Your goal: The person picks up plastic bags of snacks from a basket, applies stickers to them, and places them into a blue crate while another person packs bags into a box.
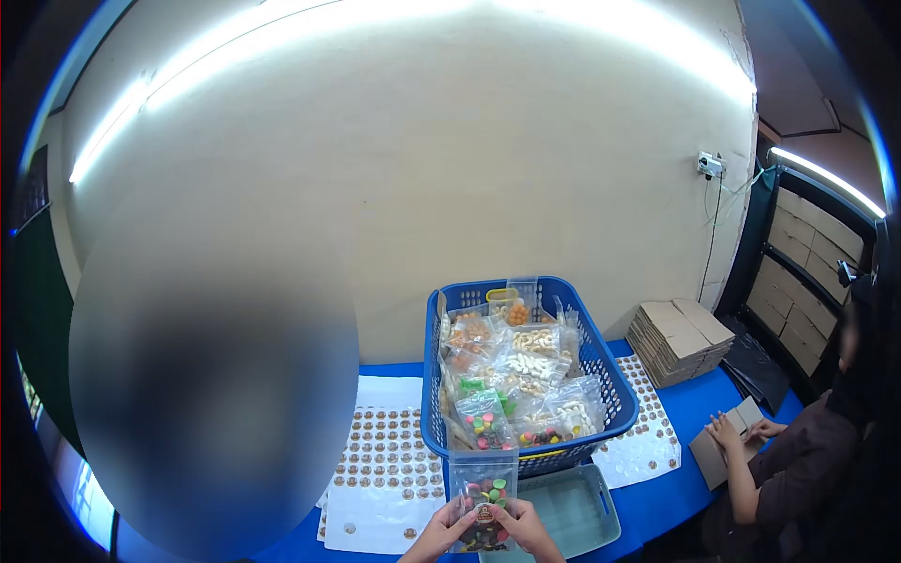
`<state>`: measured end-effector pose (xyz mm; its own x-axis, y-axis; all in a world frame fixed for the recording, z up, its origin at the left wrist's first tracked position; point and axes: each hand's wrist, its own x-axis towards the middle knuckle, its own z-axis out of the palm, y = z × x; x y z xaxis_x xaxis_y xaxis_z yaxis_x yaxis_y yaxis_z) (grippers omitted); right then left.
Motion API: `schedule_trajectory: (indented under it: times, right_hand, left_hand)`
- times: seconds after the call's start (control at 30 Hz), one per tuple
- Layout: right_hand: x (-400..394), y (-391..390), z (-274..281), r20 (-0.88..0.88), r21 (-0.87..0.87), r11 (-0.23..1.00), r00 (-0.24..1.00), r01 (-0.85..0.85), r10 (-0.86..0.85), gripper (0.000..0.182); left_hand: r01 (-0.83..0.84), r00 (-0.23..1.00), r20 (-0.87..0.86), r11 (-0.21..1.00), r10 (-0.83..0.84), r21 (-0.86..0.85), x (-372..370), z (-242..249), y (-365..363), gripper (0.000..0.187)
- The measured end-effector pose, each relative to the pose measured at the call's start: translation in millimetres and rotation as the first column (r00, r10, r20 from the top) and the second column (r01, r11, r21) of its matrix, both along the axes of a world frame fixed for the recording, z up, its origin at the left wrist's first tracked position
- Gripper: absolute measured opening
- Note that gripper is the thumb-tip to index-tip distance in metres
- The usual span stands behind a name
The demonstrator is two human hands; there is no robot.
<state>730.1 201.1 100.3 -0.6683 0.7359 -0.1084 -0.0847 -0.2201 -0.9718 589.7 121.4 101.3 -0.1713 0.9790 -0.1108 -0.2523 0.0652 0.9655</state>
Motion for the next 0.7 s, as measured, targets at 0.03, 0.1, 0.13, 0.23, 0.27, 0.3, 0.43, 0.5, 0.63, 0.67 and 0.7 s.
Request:
schedule_trajectory:
  times: [0.03,0.1,0.13,0.23,0.27,0.3,0.43,0.5,0.63,0.67,0.7]
  right_hand:
    - [2.0,0.7,-1.8,-0.006,-0.027,0.998,0.999,-0.05,0.05,0.028]
    - [4.5,-4.7,-2.1,0.048,-0.043,0.995,0.995,-0.088,0.09,0.029]
    - [5.9,-8.5,-3.2,0.076,-0.054,0.993,0.991,-0.107,0.111,0.03]
    - [7.6,-16.2,-16.3,0.052,-0.053,0.993,0.993,-0.102,0.105,0.03]
    - [8.5,-20.1,-15.5,0.065,-0.028,0.994,0.992,-0.109,0.11,0.03]
    - [9.0,-24.1,-12.7,0.076,0.0,0.994,0.991,-0.114,0.113,0.03]
    - [12.8,-39.5,-4.7,0.089,-0.016,0.998,0.994,-0.057,0.059,0.028]
    - [19.8,-43.5,1.8,0.118,-0.099,0.991,0.988,-0.092,0.104,0.028]
    - [18.8,-53.1,-22.5,-0.087,-0.081,0.988,0.988,-0.134,0.127,0.029]
    - [21.8,-53.4,-21.5,-0.064,-0.104,0.987,0.992,-0.119,0.113,0.029]
    - [25.0,-55.2,-18.8,-0.04,-0.133,0.985,0.994,-0.106,0.101,0.029]
  left_hand:
    - [-0.005,1.0,-0.02,1.0,0.006,0.027,0.7,-4.3,-1.0,0.041]
    - [-0.021,0.999,-0.024,0.998,0.023,0.065,4.3,-6.9,-2.6,0.04]
    - [-0.033,0.999,-0.006,0.997,0.033,0.072,8.3,-4.9,-4.4,0.039]
    - [-0.044,0.999,-0.017,0.998,0.045,0.035,12.7,2.3,-12.0,0.036]
    - [-0.042,0.999,-0.033,0.999,0.043,0.016,13.9,9.0,-13.6,0.034]
    - [-0.007,1.0,0.012,0.996,0.006,0.086,13.0,5.1,-12.2,0.031]
    - [-0.039,0.996,-0.072,0.996,0.045,0.078,16.5,-2.6,-16.9,0.03]
    - [-0.061,0.993,-0.096,0.994,0.07,0.092,19.8,-10.6,-19.2,0.03]
    - [-0.034,0.998,0.058,0.997,0.03,0.075,19.7,-12.0,-21.3,0.033]
    - [-0.024,0.999,0.042,0.995,0.02,0.094,22.1,-10.8,-20.4,0.033]
    - [-0.014,1.0,0.027,0.994,0.011,0.108,26.2,-8.7,-22.3,0.034]
